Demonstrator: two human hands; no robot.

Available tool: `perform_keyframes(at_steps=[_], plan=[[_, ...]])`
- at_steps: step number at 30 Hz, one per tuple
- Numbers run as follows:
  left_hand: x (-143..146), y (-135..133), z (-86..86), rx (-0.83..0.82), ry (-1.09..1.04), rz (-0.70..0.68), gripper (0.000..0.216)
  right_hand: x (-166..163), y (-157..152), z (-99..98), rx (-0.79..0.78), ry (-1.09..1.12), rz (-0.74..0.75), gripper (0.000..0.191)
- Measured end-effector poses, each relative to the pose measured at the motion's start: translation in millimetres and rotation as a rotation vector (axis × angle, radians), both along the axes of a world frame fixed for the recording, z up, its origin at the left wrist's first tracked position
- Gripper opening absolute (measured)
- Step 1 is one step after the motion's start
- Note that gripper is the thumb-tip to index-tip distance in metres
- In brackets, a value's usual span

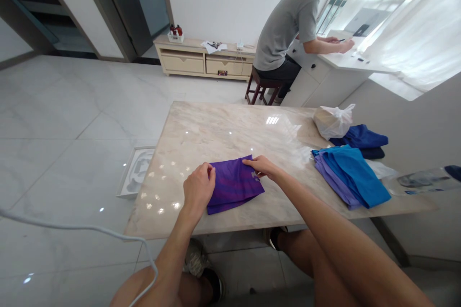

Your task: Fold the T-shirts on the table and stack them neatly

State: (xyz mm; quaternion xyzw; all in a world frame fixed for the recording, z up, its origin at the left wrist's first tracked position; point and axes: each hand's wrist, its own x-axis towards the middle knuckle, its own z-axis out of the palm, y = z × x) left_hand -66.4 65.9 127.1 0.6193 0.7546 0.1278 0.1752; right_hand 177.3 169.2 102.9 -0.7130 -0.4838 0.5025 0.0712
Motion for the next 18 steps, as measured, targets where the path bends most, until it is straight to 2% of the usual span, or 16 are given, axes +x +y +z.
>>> perform_keyframes(at_steps=[4, 10, 18], plan=[[0, 1, 1.3, 0.019, -0.013, 0.007, 0.027, -2, -3, -2.7, 0.008, -0.038, 0.049, 0.036], [-2, 0, 5.9, 0.005, -0.024, 0.02, 0.027, -3, -2, -9.0, 0.206, -0.191, 0.216, 0.041], [-4, -1, 8.0, 0.011, -0.041, 0.013, 0.029, -10, -1, -16.4, 0.315, -0.293, 0.241, 0.029]])
